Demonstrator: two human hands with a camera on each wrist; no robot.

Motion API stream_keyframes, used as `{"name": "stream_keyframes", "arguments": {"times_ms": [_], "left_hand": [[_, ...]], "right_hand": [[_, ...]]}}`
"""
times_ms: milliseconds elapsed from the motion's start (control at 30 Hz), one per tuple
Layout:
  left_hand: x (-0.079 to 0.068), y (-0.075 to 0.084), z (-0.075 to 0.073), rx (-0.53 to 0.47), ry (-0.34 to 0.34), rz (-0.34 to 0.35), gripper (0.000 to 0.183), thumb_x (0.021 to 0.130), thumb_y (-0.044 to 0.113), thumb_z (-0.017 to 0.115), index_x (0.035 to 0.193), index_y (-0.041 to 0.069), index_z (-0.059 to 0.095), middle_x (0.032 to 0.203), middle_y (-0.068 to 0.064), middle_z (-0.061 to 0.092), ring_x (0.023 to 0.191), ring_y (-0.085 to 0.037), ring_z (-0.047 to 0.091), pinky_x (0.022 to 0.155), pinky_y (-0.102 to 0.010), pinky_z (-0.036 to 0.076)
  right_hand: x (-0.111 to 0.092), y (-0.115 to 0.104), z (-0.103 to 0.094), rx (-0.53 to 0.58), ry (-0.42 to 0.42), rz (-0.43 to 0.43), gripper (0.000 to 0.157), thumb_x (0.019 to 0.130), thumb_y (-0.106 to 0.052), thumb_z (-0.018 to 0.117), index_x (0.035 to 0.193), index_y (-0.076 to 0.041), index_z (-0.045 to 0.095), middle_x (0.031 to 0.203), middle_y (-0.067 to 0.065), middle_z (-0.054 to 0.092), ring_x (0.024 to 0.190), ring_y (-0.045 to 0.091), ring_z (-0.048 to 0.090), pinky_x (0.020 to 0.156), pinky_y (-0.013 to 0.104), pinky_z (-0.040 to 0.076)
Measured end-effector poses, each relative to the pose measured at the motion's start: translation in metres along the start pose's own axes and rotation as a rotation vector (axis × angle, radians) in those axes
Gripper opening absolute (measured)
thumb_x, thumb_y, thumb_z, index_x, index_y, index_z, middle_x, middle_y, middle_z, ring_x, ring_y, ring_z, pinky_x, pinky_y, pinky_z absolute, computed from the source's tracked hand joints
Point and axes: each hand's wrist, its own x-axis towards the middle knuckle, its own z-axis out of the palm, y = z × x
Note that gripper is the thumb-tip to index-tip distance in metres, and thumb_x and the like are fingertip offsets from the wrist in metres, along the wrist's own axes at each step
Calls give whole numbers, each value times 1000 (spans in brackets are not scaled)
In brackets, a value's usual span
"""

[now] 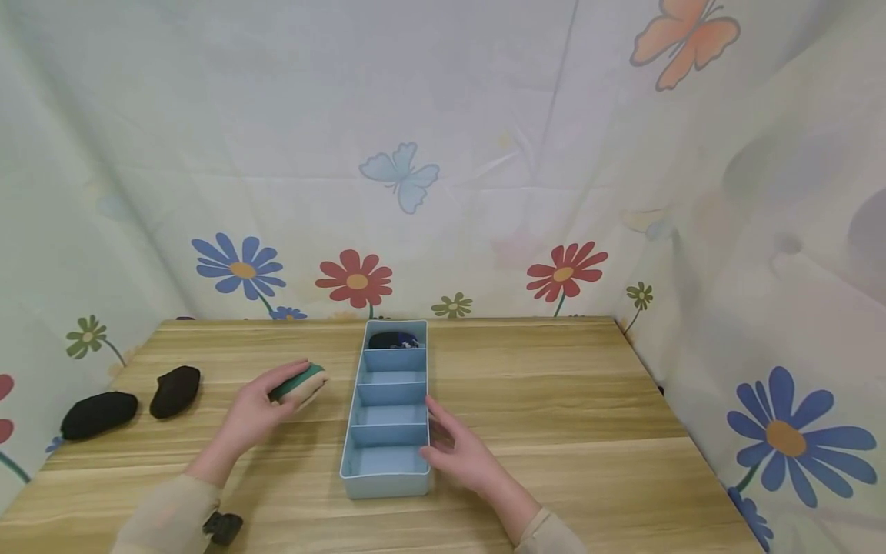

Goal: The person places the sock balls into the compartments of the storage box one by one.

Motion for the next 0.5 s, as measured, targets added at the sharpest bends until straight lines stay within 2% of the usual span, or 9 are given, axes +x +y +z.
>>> {"name": "stream_keyframes", "arguments": {"times_ms": [67, 300, 500], "left_hand": [[3, 2, 3, -1, 7, 8, 55, 85, -4, 66, 139, 6, 58, 143, -17, 53, 127, -41, 49, 101, -58, 43], [14, 18, 10, -12, -10, -39, 56, 87, 3, 69, 141, 12, 57, 144, -14, 52, 129, -39, 48, 103, -57, 42], [24, 28, 14, -19, -8, -7, 56, 87, 3, 70, 141, 12, 57, 143, -14, 53, 129, -38, 48, 103, -56, 43]], "right_hand": [[0, 0, 0, 2, 0, -6, 77, 93, -2, 65, 156, -1, 21, 159, 27, 20, 140, 46, 31, 112, 49, 29], [0, -1, 1, -3, 4, -16, 77, 93, -2, 65, 156, 0, 21, 158, 28, 20, 139, 47, 31, 112, 50, 30], [0, -2, 1, 2, -3, -10, 76, 94, -1, 64, 156, 1, 21, 159, 28, 19, 140, 47, 31, 112, 50, 30]]}}
